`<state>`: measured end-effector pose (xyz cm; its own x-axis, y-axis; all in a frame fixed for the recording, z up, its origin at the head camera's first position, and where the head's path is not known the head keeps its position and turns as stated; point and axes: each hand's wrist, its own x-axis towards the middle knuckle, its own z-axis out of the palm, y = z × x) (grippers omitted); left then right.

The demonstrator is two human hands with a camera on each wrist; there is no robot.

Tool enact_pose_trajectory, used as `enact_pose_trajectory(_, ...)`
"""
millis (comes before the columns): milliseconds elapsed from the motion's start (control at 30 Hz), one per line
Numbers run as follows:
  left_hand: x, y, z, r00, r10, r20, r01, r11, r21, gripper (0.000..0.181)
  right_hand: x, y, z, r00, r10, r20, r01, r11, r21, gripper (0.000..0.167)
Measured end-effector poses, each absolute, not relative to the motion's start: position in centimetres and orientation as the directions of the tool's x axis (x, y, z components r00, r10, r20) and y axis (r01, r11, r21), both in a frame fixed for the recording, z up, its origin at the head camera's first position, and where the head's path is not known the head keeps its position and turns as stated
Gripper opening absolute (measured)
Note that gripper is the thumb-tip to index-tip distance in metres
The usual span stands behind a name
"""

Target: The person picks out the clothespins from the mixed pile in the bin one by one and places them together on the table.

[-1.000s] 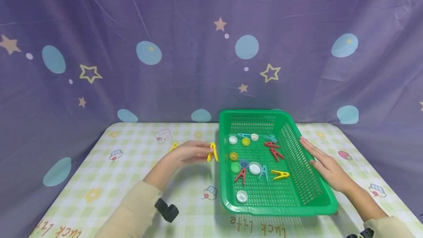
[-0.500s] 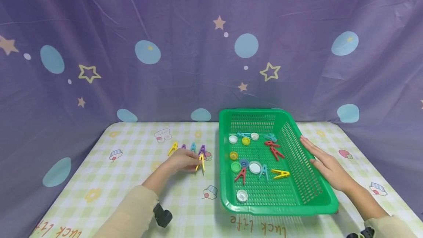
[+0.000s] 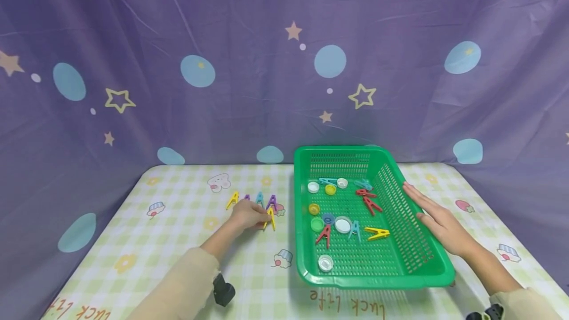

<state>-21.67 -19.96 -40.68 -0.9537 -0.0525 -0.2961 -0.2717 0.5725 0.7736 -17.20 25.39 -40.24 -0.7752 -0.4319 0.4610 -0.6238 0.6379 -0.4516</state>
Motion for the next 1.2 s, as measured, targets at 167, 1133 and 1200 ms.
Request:
enact_pose_trajectory(167,-21.4,-19.7,-40.8,-0.974,-0.065,-0.215,-0.213,0.571,0.793,0.019,-17.2,25.4,-40.2,-0.777,-0.43,0.46,-0.621,0.64,-0.452,0.053)
enact_pose_trajectory(1133,-21.9,-16.8,-32.3,-0.981,0.092,-0.173,-0.073,0.647,0.759,0.027,-17.0,25.3,-40.0,-0.761,-0.444,0.474,-0.642,0.624,-0.446,0.053)
enact_pose_trajectory(1200,-21.9,-15.9,-31.5,-0.981,0.114,-0.157,-0.047,0.645,0.763,0.026,-16.9,25.3,-40.0,-0.763,-0.443,0.471,-0.64,0.623,-0.45,0.053)
